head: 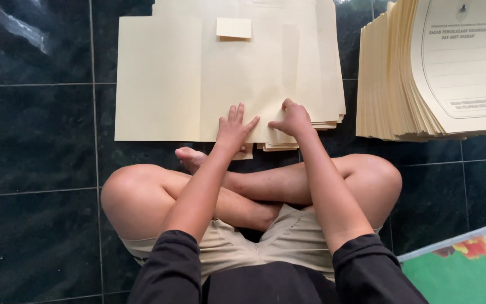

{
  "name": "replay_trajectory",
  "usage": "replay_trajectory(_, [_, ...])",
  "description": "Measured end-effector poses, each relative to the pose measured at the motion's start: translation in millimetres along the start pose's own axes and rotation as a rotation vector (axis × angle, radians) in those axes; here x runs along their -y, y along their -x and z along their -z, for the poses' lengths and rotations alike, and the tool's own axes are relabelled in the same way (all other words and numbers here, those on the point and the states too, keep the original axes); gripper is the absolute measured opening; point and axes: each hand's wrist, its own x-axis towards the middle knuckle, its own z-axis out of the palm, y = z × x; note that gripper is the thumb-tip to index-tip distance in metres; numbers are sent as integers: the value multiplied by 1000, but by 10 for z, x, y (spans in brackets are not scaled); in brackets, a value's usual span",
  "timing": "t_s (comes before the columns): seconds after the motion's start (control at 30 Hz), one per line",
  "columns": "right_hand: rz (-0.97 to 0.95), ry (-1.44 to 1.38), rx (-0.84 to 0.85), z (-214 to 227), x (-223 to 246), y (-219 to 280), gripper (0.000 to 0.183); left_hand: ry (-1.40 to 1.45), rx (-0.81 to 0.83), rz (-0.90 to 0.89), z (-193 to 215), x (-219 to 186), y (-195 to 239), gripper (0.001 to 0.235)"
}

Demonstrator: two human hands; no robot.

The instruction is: Folding pre-printed document covers along pre-scored lines and stacking them.

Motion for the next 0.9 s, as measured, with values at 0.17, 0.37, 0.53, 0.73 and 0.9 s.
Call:
replay_trajectory(0.17, [-11,-12,7,44,40,60,81,26,-23,-17,-130,73,-96,112])
replay_trajectory(0.37, [34,82,28,-32,58,27,77,54,-38,-7,25,69,23,113])
replay_trajectory(0.53, [102,409,-44,-211,319,-149,59,168,-84,83,87,89,-85,87])
replay_trajectory(0.73, [284,281,-91,-36,922,-456,50,262,-114,185,-101,218,-524,69])
replay_trajectory(0.9, [339,227,-150,-44,1197,-890,54,436,-204,259,-1,455,-892,106])
